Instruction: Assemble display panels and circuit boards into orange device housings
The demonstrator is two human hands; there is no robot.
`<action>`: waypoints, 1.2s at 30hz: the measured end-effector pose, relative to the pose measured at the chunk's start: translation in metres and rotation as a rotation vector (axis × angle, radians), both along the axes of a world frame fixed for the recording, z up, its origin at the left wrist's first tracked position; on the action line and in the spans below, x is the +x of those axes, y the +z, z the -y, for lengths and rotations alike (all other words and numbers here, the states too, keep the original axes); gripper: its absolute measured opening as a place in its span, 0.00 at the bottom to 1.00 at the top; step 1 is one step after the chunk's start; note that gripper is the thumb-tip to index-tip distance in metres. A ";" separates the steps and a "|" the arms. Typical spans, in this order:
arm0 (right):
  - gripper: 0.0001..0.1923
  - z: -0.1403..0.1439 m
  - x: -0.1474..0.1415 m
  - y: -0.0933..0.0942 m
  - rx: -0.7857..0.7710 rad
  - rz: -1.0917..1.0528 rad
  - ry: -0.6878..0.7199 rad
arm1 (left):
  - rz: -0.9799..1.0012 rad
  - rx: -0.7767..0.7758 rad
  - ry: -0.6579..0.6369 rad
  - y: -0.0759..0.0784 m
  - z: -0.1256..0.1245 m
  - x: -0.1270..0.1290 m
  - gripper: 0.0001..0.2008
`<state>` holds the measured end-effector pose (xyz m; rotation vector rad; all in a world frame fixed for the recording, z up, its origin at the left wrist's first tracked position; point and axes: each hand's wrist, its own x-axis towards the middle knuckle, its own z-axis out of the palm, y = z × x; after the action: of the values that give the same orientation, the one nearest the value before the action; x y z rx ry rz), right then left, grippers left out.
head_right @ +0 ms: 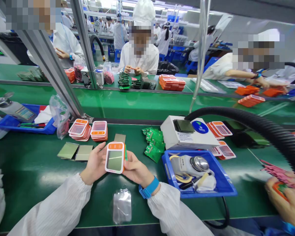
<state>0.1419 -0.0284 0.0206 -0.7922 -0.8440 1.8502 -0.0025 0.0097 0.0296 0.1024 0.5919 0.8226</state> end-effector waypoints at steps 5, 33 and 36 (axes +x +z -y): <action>0.33 -0.001 0.000 0.004 0.025 0.011 -0.031 | 0.011 -0.016 0.011 -0.001 0.000 0.001 0.10; 0.19 0.010 -0.004 0.003 0.332 1.137 -0.277 | 0.032 0.009 -0.028 -0.015 0.013 0.026 0.19; 0.14 0.009 0.004 0.010 0.345 1.035 -0.281 | 0.059 -0.041 -0.060 -0.013 0.012 0.025 0.19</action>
<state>0.1464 -0.0373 0.0303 -1.5657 -1.5270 0.9227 0.0223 -0.0025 0.0161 0.0581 0.5473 0.7527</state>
